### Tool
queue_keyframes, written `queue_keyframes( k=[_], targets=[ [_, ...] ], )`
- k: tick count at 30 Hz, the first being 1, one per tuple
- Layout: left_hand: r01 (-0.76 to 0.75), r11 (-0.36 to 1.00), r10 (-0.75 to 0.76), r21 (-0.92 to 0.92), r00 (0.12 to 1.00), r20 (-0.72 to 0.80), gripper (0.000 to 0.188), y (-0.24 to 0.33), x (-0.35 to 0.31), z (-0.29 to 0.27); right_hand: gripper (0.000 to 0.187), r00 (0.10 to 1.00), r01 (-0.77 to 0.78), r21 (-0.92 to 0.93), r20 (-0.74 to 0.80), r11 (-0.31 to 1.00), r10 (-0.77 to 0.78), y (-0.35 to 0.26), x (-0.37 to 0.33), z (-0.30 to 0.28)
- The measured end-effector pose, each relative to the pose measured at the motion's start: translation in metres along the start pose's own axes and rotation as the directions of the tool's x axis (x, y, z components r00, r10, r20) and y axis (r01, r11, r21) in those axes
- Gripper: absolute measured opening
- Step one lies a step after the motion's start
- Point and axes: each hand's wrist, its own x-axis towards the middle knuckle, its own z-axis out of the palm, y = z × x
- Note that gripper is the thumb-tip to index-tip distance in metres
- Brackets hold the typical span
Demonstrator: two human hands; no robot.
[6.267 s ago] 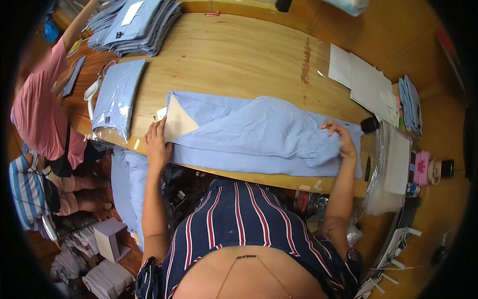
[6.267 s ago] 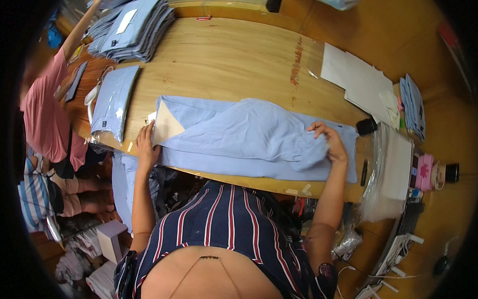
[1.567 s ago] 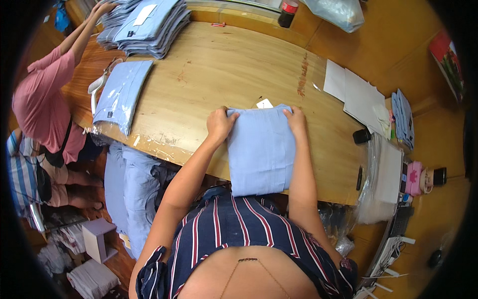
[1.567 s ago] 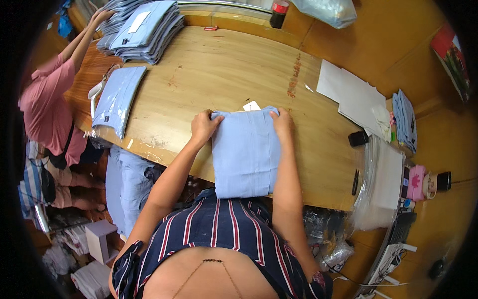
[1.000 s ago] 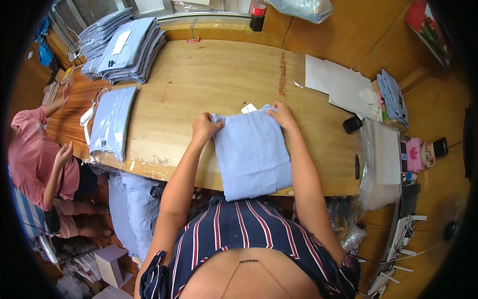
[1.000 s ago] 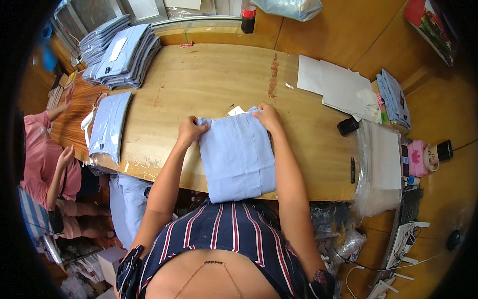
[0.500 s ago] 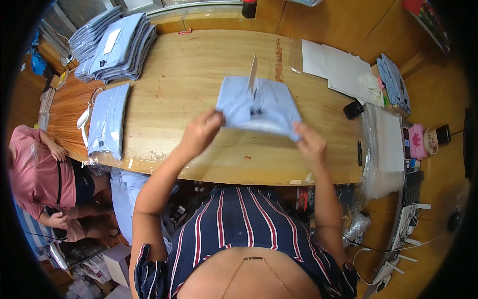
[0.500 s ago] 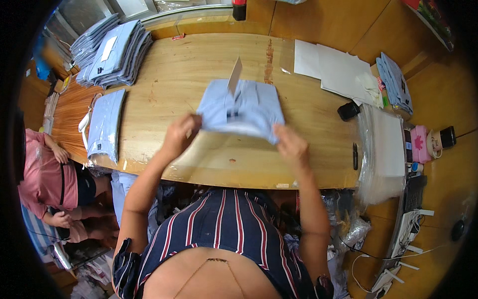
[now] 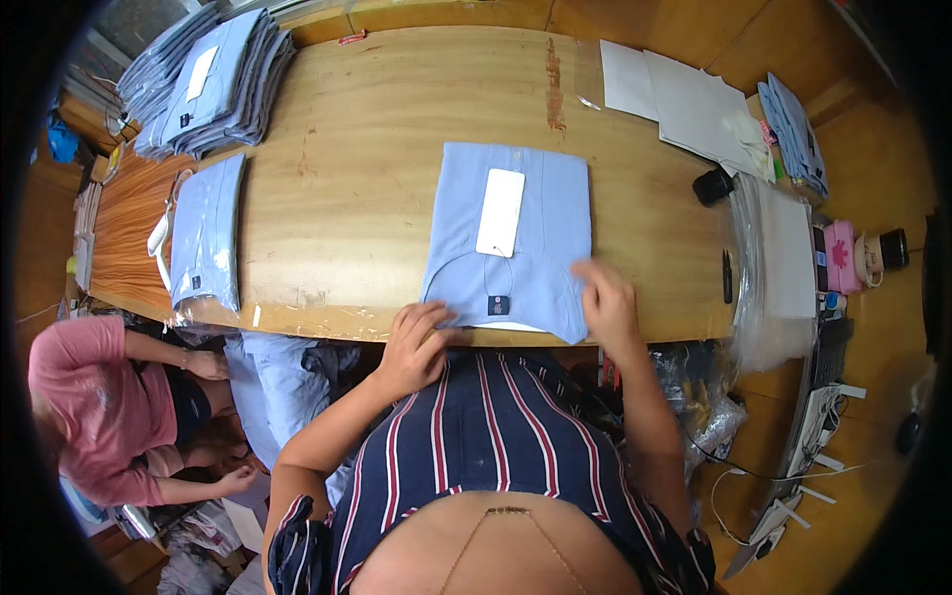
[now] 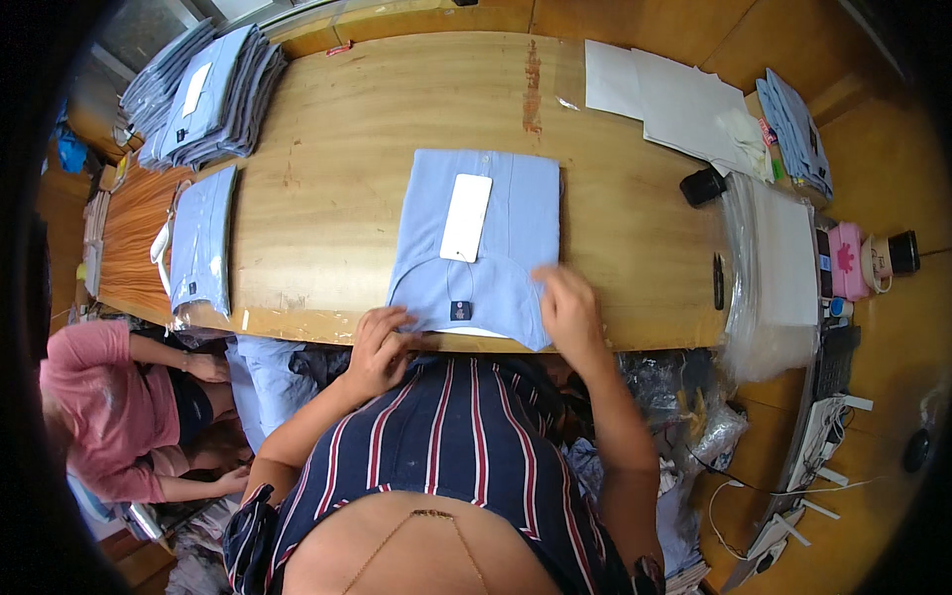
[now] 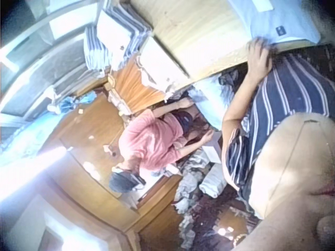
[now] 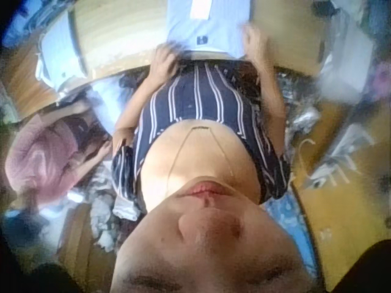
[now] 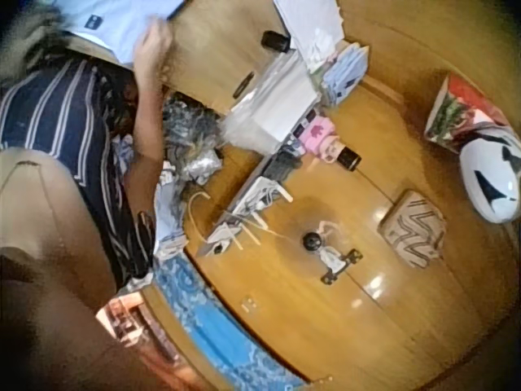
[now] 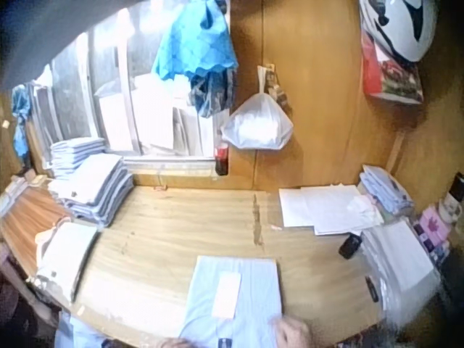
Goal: The person unfolds a blue shirt, checks the buttons, and then folds the shirt over a cardboard template before placing it into a plastic bag.
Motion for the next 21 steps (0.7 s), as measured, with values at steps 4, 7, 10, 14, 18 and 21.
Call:
queue_keyframes(
  k=[4, 7, 10, 14, 18, 21],
  targets=[
    [-0.024, 0.998, 0.020, 0.055, 0.996, 0.085, 0.042, 0.007, 0.041, 0.017, 0.040, 0.998, 0.066, 0.033, 0.009, 0.997, -0.067, -0.003, 0.092, 0.030],
    [-0.093, 0.978, 0.054, 0.185, 0.977, 0.204, 0.047, -0.003, 0.032, 0.034, 0.054, 0.988, -0.015, -0.179, 0.146, 0.984, 0.042, -0.002, 0.125, 0.060],
    [-0.065, 0.997, 0.058, 0.050, 0.988, 0.142, 0.043, -0.005, 0.023, 0.034, 0.053, 0.971, -0.094, -0.185, 0.198, 0.978, 0.131, 0.005, 0.140, 0.066],
    [0.159, 0.962, -0.187, -0.224, 0.976, -0.109, 0.030, -0.002, 0.036, 0.016, 0.042, 0.938, -0.294, 0.325, 0.280, 0.899, 0.205, 0.037, 0.149, 0.058],
    [0.374, 0.716, -0.566, -0.590, 0.805, -0.176, 0.019, -0.025, 0.079, 0.008, 0.025, 0.877, -0.388, 0.566, 0.470, 0.728, 0.103, 0.012, 0.151, 0.015],
    [0.399, 0.323, -0.545, -0.858, 0.820, 0.177, 0.025, -0.037, 0.114, -0.001, 0.018, 0.862, -0.324, 0.732, 0.489, 0.599, -0.131, 0.019, 0.152, 0.006]
  ],
)
